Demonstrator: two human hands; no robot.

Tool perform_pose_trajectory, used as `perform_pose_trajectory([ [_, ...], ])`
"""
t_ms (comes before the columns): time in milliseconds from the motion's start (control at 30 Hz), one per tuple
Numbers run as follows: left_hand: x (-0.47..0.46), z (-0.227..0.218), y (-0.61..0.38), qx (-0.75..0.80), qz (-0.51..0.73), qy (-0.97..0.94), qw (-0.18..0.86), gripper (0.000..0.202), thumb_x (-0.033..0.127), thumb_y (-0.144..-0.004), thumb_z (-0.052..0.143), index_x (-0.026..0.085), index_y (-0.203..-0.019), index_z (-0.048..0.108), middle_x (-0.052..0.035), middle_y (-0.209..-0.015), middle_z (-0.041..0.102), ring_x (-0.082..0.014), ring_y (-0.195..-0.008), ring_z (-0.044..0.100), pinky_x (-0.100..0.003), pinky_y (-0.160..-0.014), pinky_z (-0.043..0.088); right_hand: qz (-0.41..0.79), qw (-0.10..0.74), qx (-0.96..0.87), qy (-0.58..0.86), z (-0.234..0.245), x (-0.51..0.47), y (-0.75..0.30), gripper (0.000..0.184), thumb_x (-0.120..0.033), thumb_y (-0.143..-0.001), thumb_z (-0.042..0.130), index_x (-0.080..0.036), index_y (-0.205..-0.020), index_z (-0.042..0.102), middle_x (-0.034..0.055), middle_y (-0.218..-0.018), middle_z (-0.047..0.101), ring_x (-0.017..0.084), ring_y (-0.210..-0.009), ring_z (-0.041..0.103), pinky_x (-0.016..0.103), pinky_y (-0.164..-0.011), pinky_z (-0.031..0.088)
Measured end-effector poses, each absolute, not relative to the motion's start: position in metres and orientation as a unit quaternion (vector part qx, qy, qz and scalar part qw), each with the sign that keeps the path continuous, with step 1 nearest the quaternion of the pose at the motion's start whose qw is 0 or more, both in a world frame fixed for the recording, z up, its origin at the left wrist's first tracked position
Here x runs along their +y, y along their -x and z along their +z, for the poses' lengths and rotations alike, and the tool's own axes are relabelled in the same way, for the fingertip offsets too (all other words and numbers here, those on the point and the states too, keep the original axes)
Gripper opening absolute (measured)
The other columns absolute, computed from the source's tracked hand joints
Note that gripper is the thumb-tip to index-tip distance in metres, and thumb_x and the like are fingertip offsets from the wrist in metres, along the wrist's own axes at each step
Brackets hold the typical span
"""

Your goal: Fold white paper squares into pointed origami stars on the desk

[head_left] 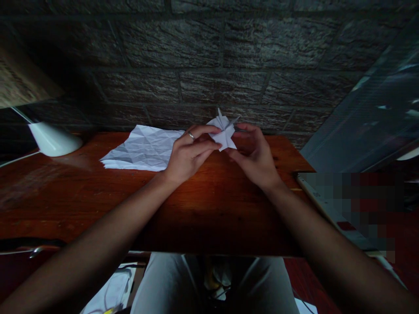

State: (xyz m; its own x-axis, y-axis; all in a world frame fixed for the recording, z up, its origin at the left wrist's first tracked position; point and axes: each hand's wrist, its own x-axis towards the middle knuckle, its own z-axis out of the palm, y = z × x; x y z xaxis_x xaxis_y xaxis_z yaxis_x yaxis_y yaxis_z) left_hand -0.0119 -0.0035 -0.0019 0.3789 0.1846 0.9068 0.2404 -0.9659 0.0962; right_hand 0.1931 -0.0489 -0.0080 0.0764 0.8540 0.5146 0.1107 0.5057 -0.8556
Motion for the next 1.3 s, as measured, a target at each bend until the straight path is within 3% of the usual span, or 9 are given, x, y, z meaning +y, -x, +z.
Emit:
perform_pose_trajectory([
  [100,-0.003,-0.002,0.01,-0.141,-0.555,0.82,0.01,0.009,0.021,-0.096,0.072,0.025,-0.097,0.08,-0.0047,-0.125,0.075,-0.0192,-0.113,0.071,-0.034,-0.094,0.057,0.46,0.611,-0.539,0.352,-0.003,-0.051,-0.193,0.073,-0.034,-0.067,0.093,-0.037,-0.131,0.058,-0.0008,-0.116,0.073,0.022,-0.099,0.073,0.038,-0.082,0.064],
  [233,-0.002,-0.001,0.008,-0.159,-0.575,0.802,-0.046,0.009,0.022,-0.095,0.072,0.025,-0.09,0.08,-0.0052,-0.13,0.072,-0.0206,-0.118,0.07,-0.04,-0.104,0.056,0.57,0.589,-0.477,0.316,0.011,-0.057,-0.193,0.064,-0.035,-0.063,0.095,-0.036,-0.119,0.064,-0.0032,-0.107,0.077,0.021,-0.098,0.073,0.038,-0.088,0.064],
  [300,-0.001,0.0,0.007,-0.157,-0.582,0.794,-0.079,0.013,0.022,-0.095,0.072,0.024,-0.084,0.079,-0.0051,-0.132,0.071,-0.021,-0.121,0.069,-0.042,-0.107,0.055,0.584,0.584,-0.469,0.313,0.014,-0.058,-0.191,0.05,-0.045,-0.068,0.093,-0.032,-0.11,0.07,0.0001,-0.11,0.078,0.022,-0.098,0.074,0.039,-0.088,0.064],
  [400,-0.001,0.001,0.006,-0.164,-0.573,0.79,-0.145,0.016,0.021,-0.093,0.071,0.022,-0.079,0.077,-0.0055,-0.129,0.074,-0.0206,-0.118,0.07,-0.04,-0.104,0.057,0.568,0.584,-0.471,0.338,0.012,-0.057,-0.189,0.039,-0.045,-0.068,0.095,-0.027,-0.098,0.076,0.0029,-0.107,0.08,0.021,-0.095,0.073,0.037,-0.084,0.063],
  [567,-0.005,-0.003,-0.001,-0.22,-0.533,0.722,-0.383,0.006,0.027,-0.09,0.074,0.021,-0.09,0.072,-0.004,-0.1,0.078,-0.0166,-0.091,0.075,-0.031,-0.079,0.064,0.549,0.601,-0.451,0.366,0.005,-0.053,-0.189,0.033,-0.041,-0.066,0.096,-0.026,-0.09,0.079,0.0024,-0.103,0.081,0.021,-0.096,0.073,0.037,-0.085,0.062],
  [700,-0.01,-0.004,-0.009,-0.27,-0.509,0.613,-0.541,0.033,0.035,-0.081,0.084,0.02,-0.106,0.069,-0.0026,-0.086,0.078,-0.0182,-0.085,0.077,-0.031,-0.076,0.064,0.542,0.628,-0.406,0.384,0.005,-0.051,-0.192,0.034,-0.041,-0.065,0.097,-0.027,-0.089,0.077,0.0007,-0.105,0.081,0.022,-0.103,0.073,0.037,-0.087,0.06],
  [767,-0.013,-0.003,-0.012,-0.282,-0.501,0.577,-0.58,0.039,0.039,-0.075,0.089,0.017,-0.103,0.073,-0.005,-0.089,0.08,-0.0196,-0.087,0.078,-0.034,-0.08,0.064,0.545,0.636,-0.385,0.388,0.005,-0.051,-0.192,0.034,-0.039,-0.064,0.098,-0.028,-0.089,0.077,-0.0001,-0.105,0.08,0.022,-0.105,0.072,0.036,-0.087,0.059],
  [1000,-0.017,-0.004,-0.013,-0.306,-0.495,0.498,-0.643,0.035,0.036,-0.062,0.097,0.017,-0.086,0.081,-0.0056,-0.093,0.082,-0.0194,-0.093,0.077,-0.039,-0.095,0.061,0.57,0.63,-0.369,0.378,0.003,-0.054,-0.183,0.036,-0.041,-0.062,0.099,-0.03,-0.087,0.075,-0.0009,-0.111,0.079,0.024,-0.113,0.07,0.037,-0.09,0.057],
  [1300,-0.004,-0.012,-0.011,-0.297,-0.533,0.539,-0.58,0.03,0.039,-0.07,0.092,0.022,-0.093,0.08,-0.0046,-0.1,0.082,-0.018,-0.095,0.076,-0.032,-0.082,0.064,0.59,0.585,-0.396,0.392,-0.003,-0.05,-0.185,0.037,-0.05,-0.07,0.094,-0.031,-0.095,0.074,0.0016,-0.127,0.076,0.027,-0.124,0.066,0.042,-0.096,0.058],
])
